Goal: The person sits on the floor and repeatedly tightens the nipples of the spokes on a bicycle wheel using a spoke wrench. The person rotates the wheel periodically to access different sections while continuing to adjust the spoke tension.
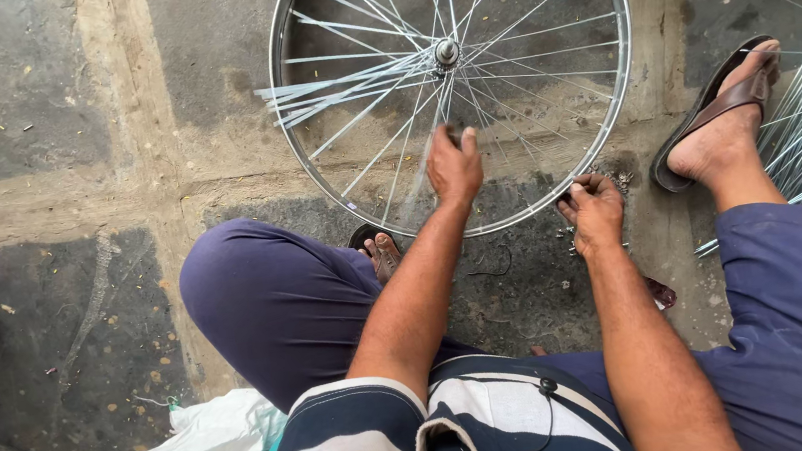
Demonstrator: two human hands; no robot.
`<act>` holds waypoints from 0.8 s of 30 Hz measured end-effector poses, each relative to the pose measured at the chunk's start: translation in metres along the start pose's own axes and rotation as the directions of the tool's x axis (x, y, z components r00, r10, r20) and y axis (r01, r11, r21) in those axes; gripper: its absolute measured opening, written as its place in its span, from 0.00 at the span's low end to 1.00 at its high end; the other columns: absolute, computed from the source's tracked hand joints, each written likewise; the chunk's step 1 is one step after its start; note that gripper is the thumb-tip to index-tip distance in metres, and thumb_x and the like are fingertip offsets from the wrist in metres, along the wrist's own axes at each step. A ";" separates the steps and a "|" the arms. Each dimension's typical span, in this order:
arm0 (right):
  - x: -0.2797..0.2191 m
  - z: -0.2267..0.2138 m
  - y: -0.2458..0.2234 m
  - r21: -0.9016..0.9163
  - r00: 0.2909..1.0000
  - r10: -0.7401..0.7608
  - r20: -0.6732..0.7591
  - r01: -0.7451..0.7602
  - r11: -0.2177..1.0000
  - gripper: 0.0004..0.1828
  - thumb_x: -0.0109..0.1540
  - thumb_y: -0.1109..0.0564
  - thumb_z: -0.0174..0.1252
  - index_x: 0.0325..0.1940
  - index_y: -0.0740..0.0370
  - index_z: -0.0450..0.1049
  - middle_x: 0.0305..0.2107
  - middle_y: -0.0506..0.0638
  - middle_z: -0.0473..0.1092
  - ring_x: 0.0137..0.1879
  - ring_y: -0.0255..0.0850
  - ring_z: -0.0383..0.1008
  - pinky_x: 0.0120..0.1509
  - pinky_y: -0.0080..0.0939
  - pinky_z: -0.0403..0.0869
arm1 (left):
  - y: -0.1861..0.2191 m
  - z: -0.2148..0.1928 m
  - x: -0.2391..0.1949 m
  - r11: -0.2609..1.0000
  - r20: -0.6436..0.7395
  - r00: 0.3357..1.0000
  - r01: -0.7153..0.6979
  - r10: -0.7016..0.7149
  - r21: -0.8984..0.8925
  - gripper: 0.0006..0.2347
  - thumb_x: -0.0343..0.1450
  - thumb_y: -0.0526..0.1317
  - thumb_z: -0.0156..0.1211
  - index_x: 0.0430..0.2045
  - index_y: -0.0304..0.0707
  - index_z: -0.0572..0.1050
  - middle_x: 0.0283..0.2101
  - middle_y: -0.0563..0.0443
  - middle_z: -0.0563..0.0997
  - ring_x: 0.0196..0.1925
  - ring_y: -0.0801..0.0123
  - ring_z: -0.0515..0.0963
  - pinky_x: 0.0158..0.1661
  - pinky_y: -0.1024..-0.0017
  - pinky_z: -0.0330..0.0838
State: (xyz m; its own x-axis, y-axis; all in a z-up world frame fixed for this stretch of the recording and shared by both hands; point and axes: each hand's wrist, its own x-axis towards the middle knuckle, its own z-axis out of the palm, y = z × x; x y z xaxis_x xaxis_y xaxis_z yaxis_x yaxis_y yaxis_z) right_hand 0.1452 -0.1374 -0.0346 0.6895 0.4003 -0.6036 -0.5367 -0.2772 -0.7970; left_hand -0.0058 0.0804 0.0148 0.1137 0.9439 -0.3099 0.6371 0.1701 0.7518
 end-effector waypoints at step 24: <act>-0.011 0.028 -0.031 -0.033 0.996 0.014 -0.084 -0.017 0.999 0.06 0.67 0.62 0.56 0.47 0.55 0.70 0.39 0.43 0.68 0.44 0.35 0.72 0.46 0.43 0.77 | 0.006 0.001 0.107 -0.081 0.200 0.858 0.183 -0.472 -0.980 0.11 0.74 0.39 0.60 0.44 0.33 0.70 0.39 0.43 0.83 0.34 0.65 0.85 0.31 0.73 0.81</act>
State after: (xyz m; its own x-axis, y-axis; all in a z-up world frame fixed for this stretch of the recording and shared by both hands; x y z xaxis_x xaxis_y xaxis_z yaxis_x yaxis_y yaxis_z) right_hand 0.1406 -0.1083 -0.0028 0.7204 0.3217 -0.6144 -0.5317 -0.3126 -0.7871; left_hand 0.0104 0.1820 -0.0144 -0.0512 0.6735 -0.7374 -0.7775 0.4365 0.4527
